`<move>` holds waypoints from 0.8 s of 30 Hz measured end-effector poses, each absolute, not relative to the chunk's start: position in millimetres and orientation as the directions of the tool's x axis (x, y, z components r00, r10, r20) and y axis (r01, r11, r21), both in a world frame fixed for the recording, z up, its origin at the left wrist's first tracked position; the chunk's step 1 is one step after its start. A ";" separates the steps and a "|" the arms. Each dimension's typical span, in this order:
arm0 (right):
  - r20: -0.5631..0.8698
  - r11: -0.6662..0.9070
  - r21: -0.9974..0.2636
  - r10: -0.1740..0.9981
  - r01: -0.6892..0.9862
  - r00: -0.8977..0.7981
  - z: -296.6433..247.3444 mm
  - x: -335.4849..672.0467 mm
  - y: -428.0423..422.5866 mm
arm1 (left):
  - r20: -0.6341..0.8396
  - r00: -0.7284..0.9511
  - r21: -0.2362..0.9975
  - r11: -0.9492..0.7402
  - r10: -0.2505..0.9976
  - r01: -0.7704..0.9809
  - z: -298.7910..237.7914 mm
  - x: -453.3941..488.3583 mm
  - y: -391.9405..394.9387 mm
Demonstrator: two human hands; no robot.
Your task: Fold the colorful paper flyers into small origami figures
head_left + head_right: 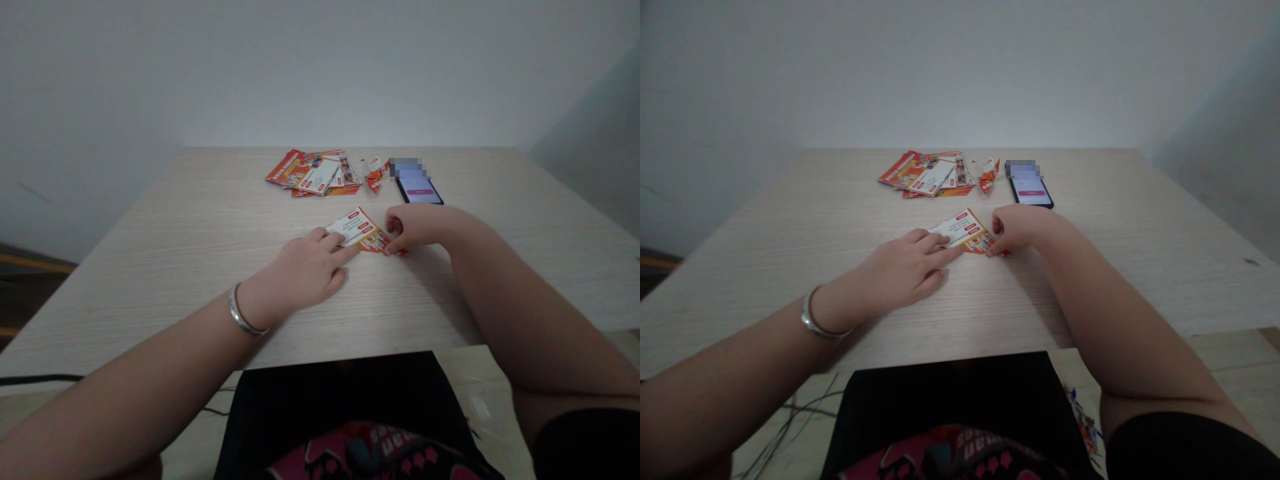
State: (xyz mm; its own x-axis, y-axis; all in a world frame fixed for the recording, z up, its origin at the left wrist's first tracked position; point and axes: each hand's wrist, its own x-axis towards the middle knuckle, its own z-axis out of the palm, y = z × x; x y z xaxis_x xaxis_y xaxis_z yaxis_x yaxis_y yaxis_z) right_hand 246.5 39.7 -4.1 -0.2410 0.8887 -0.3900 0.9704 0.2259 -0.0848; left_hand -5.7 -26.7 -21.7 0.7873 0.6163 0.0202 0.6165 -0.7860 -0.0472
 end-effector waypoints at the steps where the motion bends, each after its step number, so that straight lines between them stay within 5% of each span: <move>1: -0.397 0.223 -0.075 0.887 0.972 -0.235 -4.4 249.3 40.5 | 0.017 0.787 -0.048 -0.786 0.617 0.617 -21.4 -5.8 -26.8; 19: -0.540 0.193 -0.305 0.772 0.933 -0.336 4.5 275.8 37.4 | 0.030 0.792 -0.046 -0.791 0.609 0.610 -23.5 -12.0 -25.6; 24: -0.415 0.220 -0.406 0.820 0.887 -0.394 3.7 258.6 32.3 | 0.065 0.796 -0.055 -0.794 0.602 0.605 -26.2 -10.8 -27.2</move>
